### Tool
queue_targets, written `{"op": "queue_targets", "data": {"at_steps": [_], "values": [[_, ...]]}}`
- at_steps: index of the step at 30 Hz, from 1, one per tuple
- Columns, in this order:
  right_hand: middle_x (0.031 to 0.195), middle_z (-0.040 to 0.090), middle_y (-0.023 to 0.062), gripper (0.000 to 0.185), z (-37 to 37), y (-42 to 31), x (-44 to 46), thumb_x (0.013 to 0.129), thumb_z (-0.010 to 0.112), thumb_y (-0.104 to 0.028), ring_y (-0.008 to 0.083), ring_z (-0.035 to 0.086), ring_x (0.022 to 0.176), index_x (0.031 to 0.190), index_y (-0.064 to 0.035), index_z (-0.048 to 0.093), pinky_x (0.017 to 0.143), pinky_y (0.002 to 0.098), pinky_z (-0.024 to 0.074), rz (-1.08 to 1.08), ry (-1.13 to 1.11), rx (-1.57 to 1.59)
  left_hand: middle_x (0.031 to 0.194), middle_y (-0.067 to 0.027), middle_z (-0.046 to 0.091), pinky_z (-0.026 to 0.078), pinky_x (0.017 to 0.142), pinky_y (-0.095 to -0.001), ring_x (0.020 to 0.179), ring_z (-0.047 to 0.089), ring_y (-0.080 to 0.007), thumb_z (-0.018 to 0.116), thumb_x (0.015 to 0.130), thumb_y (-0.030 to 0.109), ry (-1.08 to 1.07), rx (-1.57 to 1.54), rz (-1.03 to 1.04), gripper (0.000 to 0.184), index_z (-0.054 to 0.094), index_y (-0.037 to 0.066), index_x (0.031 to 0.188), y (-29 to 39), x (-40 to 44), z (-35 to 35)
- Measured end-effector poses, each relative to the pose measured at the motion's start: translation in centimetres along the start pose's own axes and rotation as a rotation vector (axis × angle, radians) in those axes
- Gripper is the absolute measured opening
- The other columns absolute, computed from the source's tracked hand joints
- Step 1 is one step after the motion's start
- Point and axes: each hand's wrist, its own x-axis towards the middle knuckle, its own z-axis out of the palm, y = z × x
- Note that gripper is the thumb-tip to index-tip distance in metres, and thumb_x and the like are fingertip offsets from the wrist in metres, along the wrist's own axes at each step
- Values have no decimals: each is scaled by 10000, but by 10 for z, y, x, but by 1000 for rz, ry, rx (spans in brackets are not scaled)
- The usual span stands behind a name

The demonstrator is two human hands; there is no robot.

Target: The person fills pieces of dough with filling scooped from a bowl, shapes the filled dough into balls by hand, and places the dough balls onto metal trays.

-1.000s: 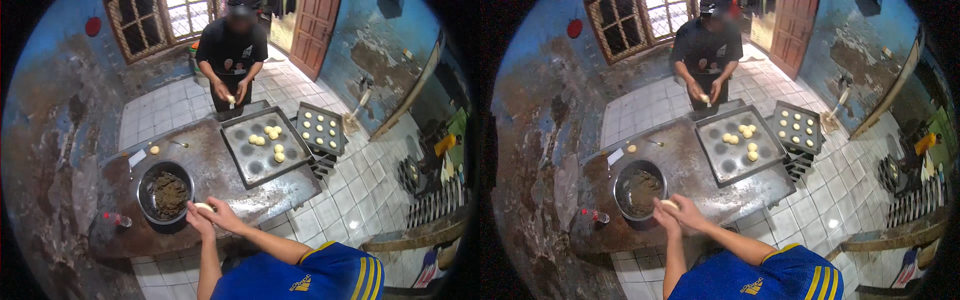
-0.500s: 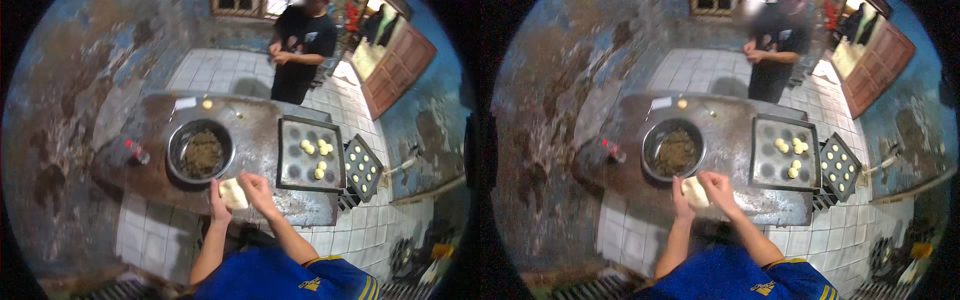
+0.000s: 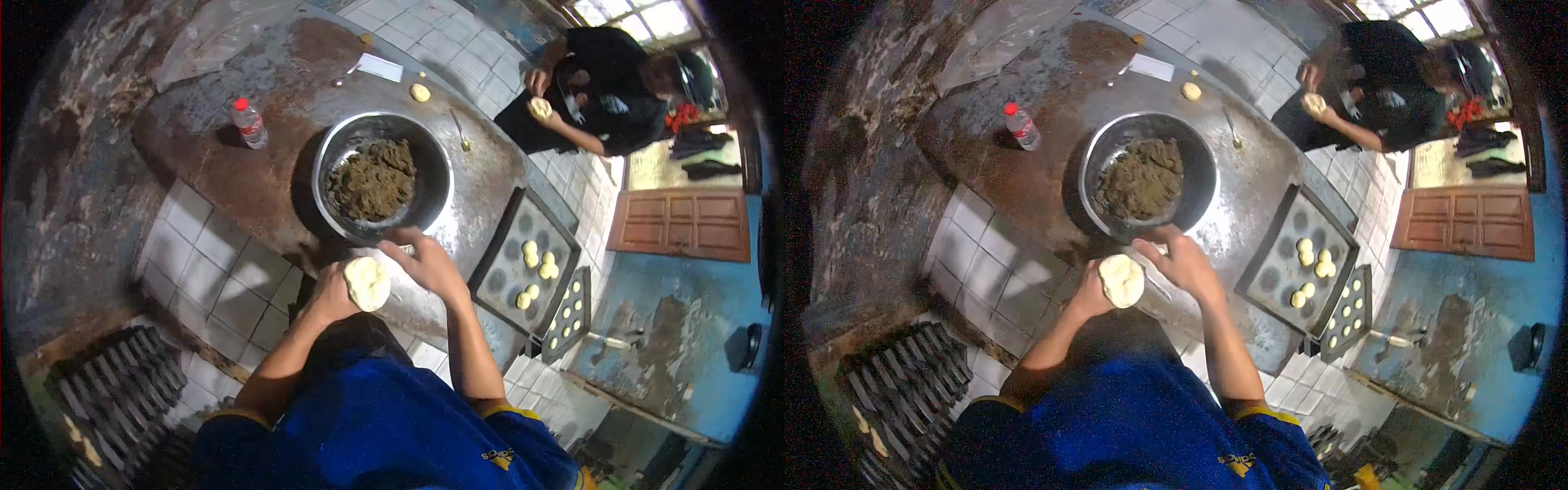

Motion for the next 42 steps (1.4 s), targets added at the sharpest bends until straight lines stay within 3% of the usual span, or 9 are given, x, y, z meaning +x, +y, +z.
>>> {"op": "queue_targets", "data": {"at_steps": [6,11,22,26,28,32,36,37,42], "values": [[1410,627,245,721,50,2,193,853,852,-376,427,660,1235,1431,-20,609,1033,502,550,-230,-16,-372,1061,-205,770,587,857,-448,999,750,-382,862,802,178,129,22,-389,389,720,19,1127,-76,4,-68],[1380,644,146,399,116,-3,288,963,687,-355,344,548,1348,1270,-102,719,1137,483,443,-377,-338,-1252,1052,-187,784,584,890,-408,1027,771,-314,835,842,129,214,-138,-588,317,725,1,1111,-101,4,-114],[1096,724,84,138,137,38,328,971,614,-205,256,698,1035,995,-134,729,842,395,584,-412,-412,-1264,1110,-21,737,551,896,-315,1028,674,-121,754,908,25,482,-669,-753,242,698,4,1142,-161,-2,-136],[1008,711,77,117,128,78,320,952,632,-177,245,712,938,1043,-123,683,723,339,578,-744,-199,-1277,1120,-19,725,549,908,-310,1031,667,-118,814,884,44,480,-686,-701,296,684,22,1150,-162,6,-143],[974,706,112,94,122,65,319,947,635,-174,259,724,914,1006,-133,696,703,341,576,-904,203,-1148,1127,-16,728,550,914,-309,1032,670,-116,836,873,55,503,-694,-716,324,686,25,1158,-161,6,-140],[1017,737,157,236,93,44,321,887,723,-200,318,741,946,1075,-60,748,798,453,588,-326,-27,-771,1145,-12,741,550,933,-302,1047,677,-113,899,838,95,455,-785,-781,413,690,34,1189,-153,11,-142],[1120,769,125,322,57,17,275,946,767,-214,262,747,947,1223,-50,758,838,424,588,-272,131,-200,1095,3,753,569,893,-302,1000,695,-114,892,836,94,356,-788,-708,367,719,50,1157,-167,17,-117],[1179,766,50,423,52,20,275,965,792,-212,180,725,1008,1344,-45,706,875,370,576,-49,-30,6,1081,-12,766,576,885,-310,985,708,-122,891,826,89,291,-625,-640,368,725,46,1152,-160,27,-115],[1341,679,22,594,5,-56,156,964,803,-209,166,637,1209,1504,-110,575,1048,346,501,-123,-223,686,1089,-104,792,590,877,-351,1010,752,-180,849,863,165,83,-268,-429,339,732,32,1152,-96,73,-98]]}}
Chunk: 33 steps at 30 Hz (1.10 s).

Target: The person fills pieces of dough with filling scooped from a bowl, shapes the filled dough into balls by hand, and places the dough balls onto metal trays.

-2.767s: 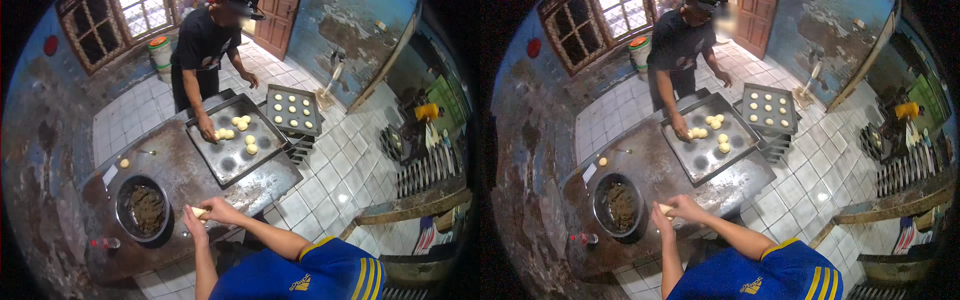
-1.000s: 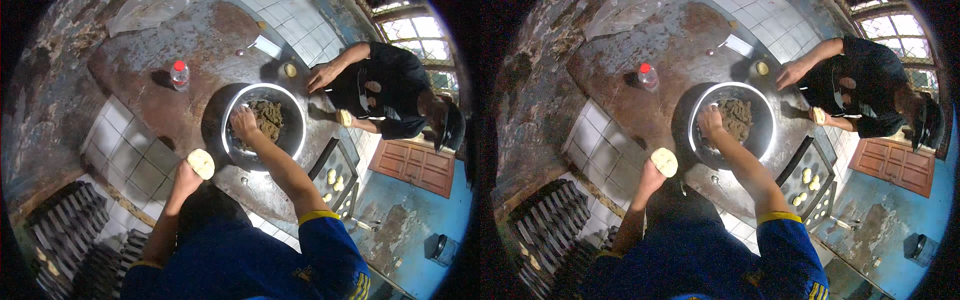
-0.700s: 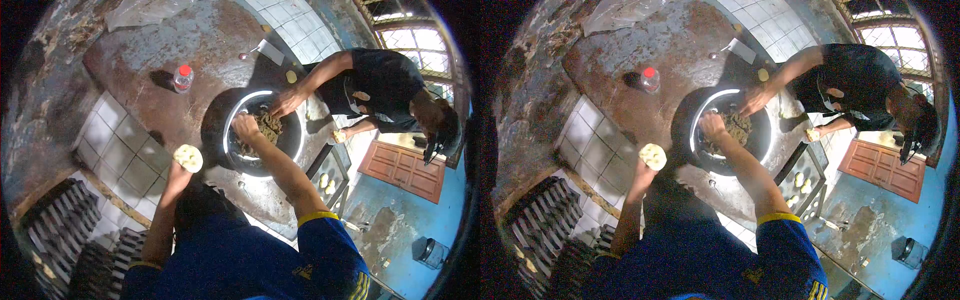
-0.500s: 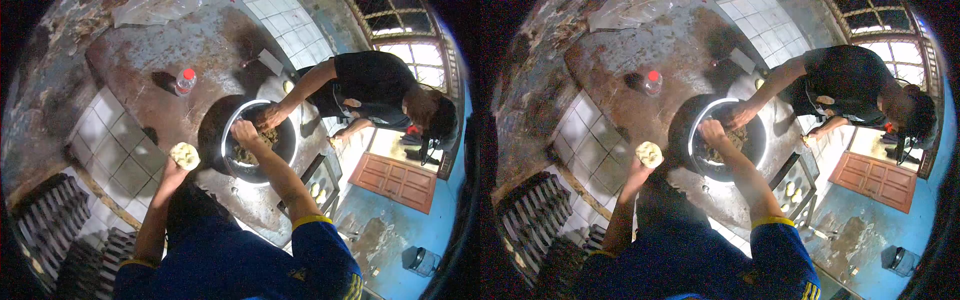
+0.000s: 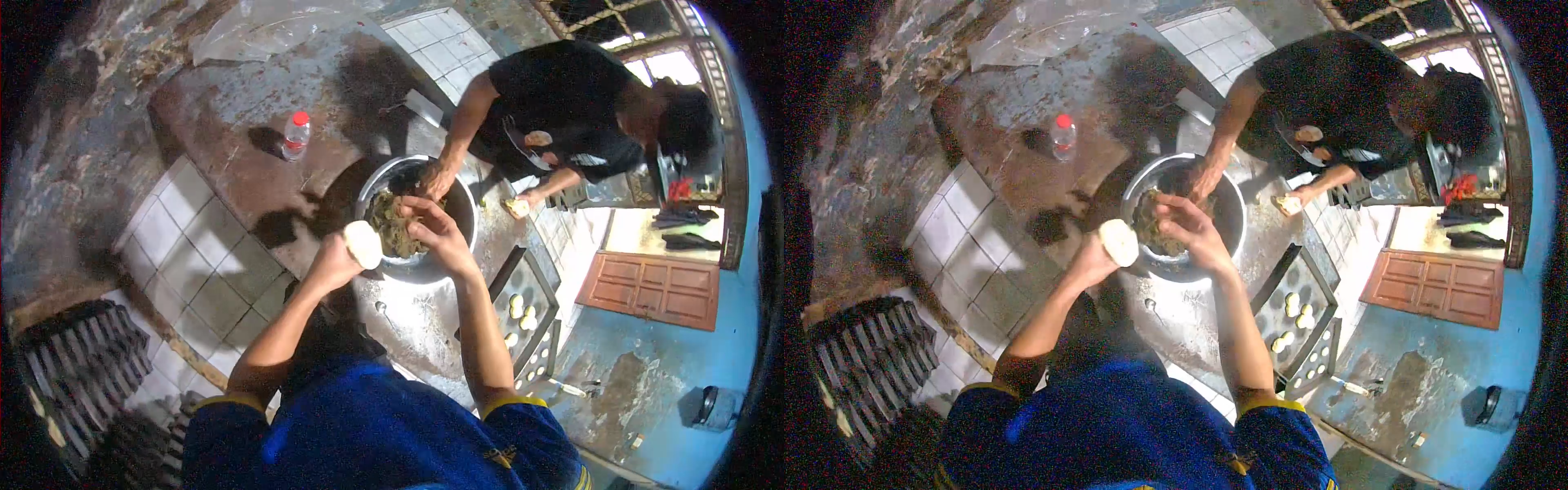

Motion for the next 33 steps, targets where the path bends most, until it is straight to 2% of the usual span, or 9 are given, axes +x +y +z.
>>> {"op": "queue_targets", "data": {"at_steps": [4,9,12,14,17,20,23,27,33], "values": [[1407,625,75,694,18,-25,-61,946,831,-294,197,572,1318,1533,-89,524,1151,350,437,77,-128,-140,1106,-148,779,580,906,-406,1034,757,-253,861,839,169,-66,69,172,437,697,44,1225,76,-20,50],[1467,594,117,783,3,-35,-158,895,869,-355,227,553,1349,1537,-73,521,1159,380,431,45,5,-7,1123,-138,774,584,914,-394,1011,753,-275,849,857,128,-101,-58,351,393,700,19,1204,85,-54,102],[1485,563,145,858,1,-41,-223,841,900,-382,262,558,1355,1541,-68,516,1152,402,439,-313,131,-158,1152,-118,770,578,935,-399,1056,741,-248,877,848,161,-284,-232,308,442,693,13,1221,98,-80,126],[1425,599,151,888,9,-56,-272,824,909,-302,284,571,1357,1571,-74,486,1181,404,424,-570,123,-883,1173,-102,765,573,944,-392,1082,722,-215,902,839,207,-379,-301,253,490,688,22,1239,101,-97,137],[1266,644,145,729,9,-48,-315,796,923,-283,295,634,1232,1435,-75,639,1085,402,485,-558,219,-754,1201,-83,743,564,943,-352,1081,694,-168,888,825,166,-394,68,307,503,674,21,1256,130,-131,156],[1009,690,101,335,-7,-19,-340,857,877,-226,213,689,939,1140,-61,811,814,343,563,-575,341,-593,1201,-62,729,555,936,-327,1067,670,-127,885,818,134,-676,47,199,518,655,13,1266,166,-151,171],[933,700,97,201,-12,-2,-371,906,833,-174,178,685,839,1070,-58,830,764,318,562,-568,494,-425,1201,-34,695,534,960,-317,1079,638,-111,887,819,89,-649,-84,251,581,616,32,1330,177,-174,197],[942,706,127,188,-22,7,-408,950,777,-160,237,717,921,1102,-60,822,824,364,575,-598,621,-407,1205,-34,677,535,971,-314,1099,643,-117,894,832,89,-612,-90,281,603,585,39,1347,189,-190,228],[1257,630,138,468,3,-15,-465,928,761,-134,342,652,1114,1389,-118,677,897,400,573,-655,818,-752,1156,-55,714,540,973,-322,1094,666,-130,837,842,42,-572,-26,335,504,629,26,1301,187,-188,252]]}}
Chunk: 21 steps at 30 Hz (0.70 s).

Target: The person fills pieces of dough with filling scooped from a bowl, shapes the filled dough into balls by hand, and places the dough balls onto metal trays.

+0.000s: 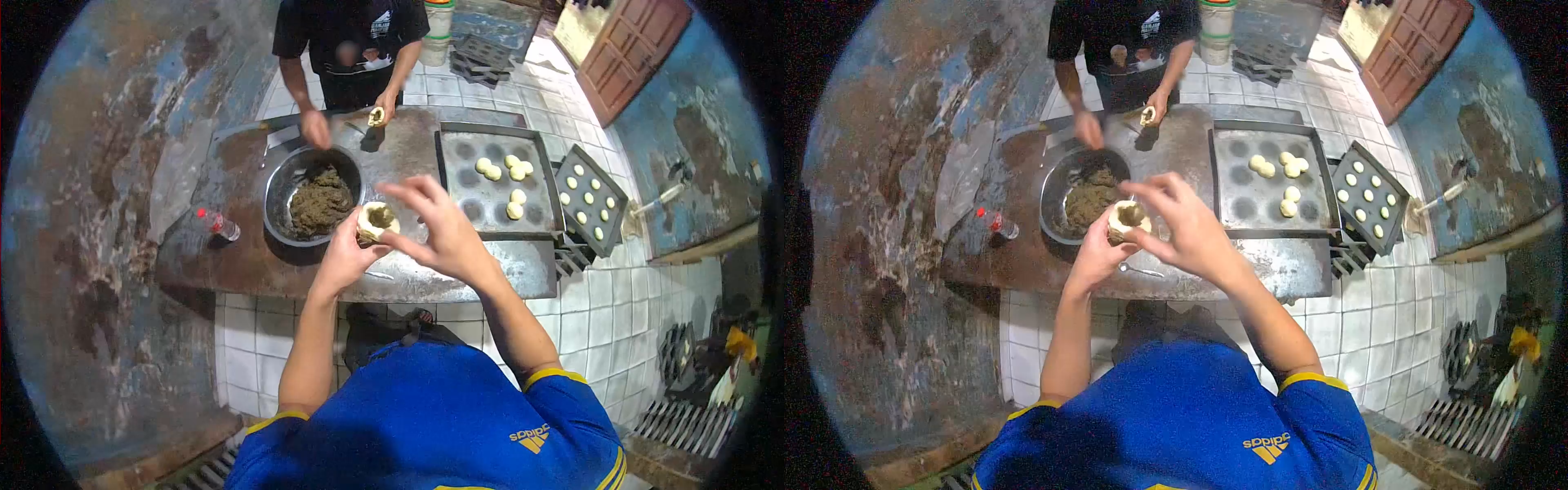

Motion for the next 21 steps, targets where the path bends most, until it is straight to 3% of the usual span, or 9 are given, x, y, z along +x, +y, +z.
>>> {"op": "queue_targets", "data": {"at_steps": [4,7,11,13,15,18,19,21], "values": [[1219,647,78,417,11,0,0,861,807,-203,297,652,1087,1273,-202,742,882,414,585,-173,-186,-235,1166,-84,730,549,968,-341,1086,690,-165,822,843,25,-57,11,-54,547,619,24,1351,0,3,3],[1186,656,63,349,22,-4,10,856,807,-207,289,653,1053,1201,-183,764,871,412,586,-254,-235,-327,1167,-70,733,554,947,-339,1085,687,-154,822,850,24,-103,98,-114,547,615,23,1356,21,-4,-12],[1132,661,57,248,37,-18,27,894,796,-183,253,659,1018,1141,-161,777,822,379,573,-274,-252,-263,1155,-51,729,554,936,-334,1075,681,-144,824,857,25,-134,-21,-127,524,616,27,1339,18,-10,-42],[1050,673,94,183,40,-30,40,912,789,-134,256,675,951,1084,-74,776,835,389,562,-16,-283,232,1146,-38,715,545,945,-322,1077,664,-129,827,865,26,-148,-44,-101,498,615,32,1315,19,-16,-60],[970,705,103,177,55,-36,50,954,792,-146,219,699,917,1091,-33,787,825,351,546,147,-184,341,1167,-35,687,530,953,-308,1089,633,-99,849,863,74,-124,-15,12,497,608,33,1296,15,-20,-81],[975,701,97,209,92,-41,54,918,797,-94,228,696,925,1123,-52,787,841,363,551,115,-33,156,1164,-33,686,529,961,-309,1089,633,-101,849,852,87,-74,-40,6,541,597,39,1328,16,-29,-110],[1056,668,97,267,107,-40,56,907,791,-70,250,664,1022,1173,-69,782,902,382,542,-90,-30,-62,1164,-33,686,529,961,-309,1089,633,-101,849,852,87,-66,-39,13,541,597,39,1328,17,-31,-118],[1142,609,105,315,121,-49,58,945,751,-86,267,613,1118,1259,-91,768,959,394,522,-130,-125,-168,1174,-37,688,533,958,-308,1092,643,-110,850,854,88,-63,-48,11,556,590,42,1344,20,-35,-134]]}}
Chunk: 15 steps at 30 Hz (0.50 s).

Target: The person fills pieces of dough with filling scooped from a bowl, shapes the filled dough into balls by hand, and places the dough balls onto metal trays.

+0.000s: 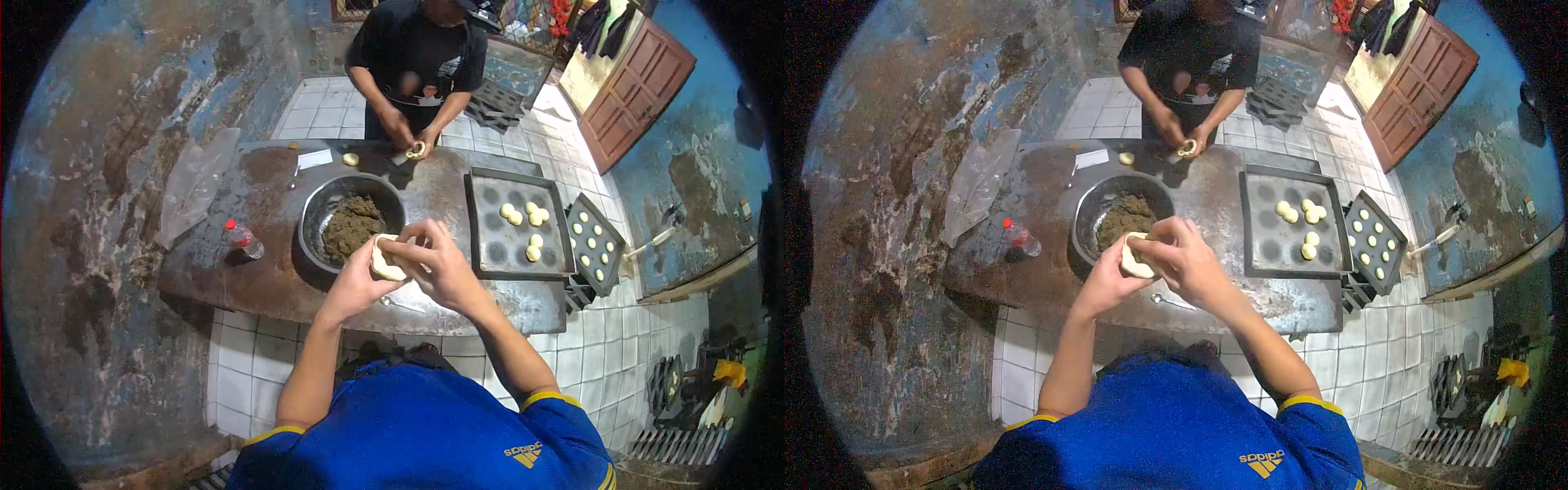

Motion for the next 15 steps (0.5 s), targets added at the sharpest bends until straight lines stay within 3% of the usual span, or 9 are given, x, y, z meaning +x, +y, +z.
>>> {"op": "queue_targets", "data": {"at_steps": [3,4,6,9,10,12,13,15], "values": [[1193,560,135,371,-6,-1,14,1020,670,-153,268,587,1148,1384,-95,715,995,386,503,126,-100,443,1168,-50,704,542,957,-315,1087,659,-124,865,851,107,16,-5,52,550,602,37,1329,-11,-6,-24],[1249,567,161,507,-9,-12,21,971,760,-248,297,601,1164,1437,-73,663,1019,407,504,186,-101,374,1168,-55,710,544,957,-319,1087,662,-126,872,848,116,20,-2,68,551,605,32,1323,-12,-8,-29],[1269,577,161,717,-1,-31,33,868,871,-310,284,596,1225,1499,-86,614,1056,418,492,104,-61,268,1171,-62,719,546,960,-326,1092,661,-126,878,850,131,25,19,77,543,610,18,1308,-3,-12,-37],[1225,627,141,751,14,-38,44,779,941,-336,261,656,1144,1431,-90,661,979,410,550,92,-91,116,1286,-56,681,541,1037,-351,1186,651,-152,885,830,86,-58,75,20,651,552,26,1387,4,-12,-53],[1225,627,141,751,16,-39,46,779,941,-336,261,656,1144,1431,-90,661,979,410,550,100,-78,115,1286,-56,681,541,1037,-351,1186,651,-152,885,830,86,-72,81,20,651,552,26,1387,0,-14,-58],[1095,675,130,538,17,-38,52,828,902,-297,306,700,995,1281,-64,729,896,387,577,256,-123,338,1258,-90,691,551,991,-355,1160,655,-157,920,797,124,-31,-59,38,686,557,21,1370,1,-15,-67],[1002,714,127,380,18,-36,54,865,871,-226,275,732,897,1196,-66,775,811,360,585,204,-65,316,1293,-73,662,527,1018,-336,1180,637,-150,909,825,117,-79,-129,27,704,528,28,1410,11,-19,-71],[1009,725,142,362,21,-38,54,877,856,-204,271,738,894,1200,-62,777,794,361,582,287,-16,390,1289,-61,656,512,1028,-324,1182,631,-145,889,854,118,-108,-166,19,670,530,25,1411,16,-21,-77]]}}
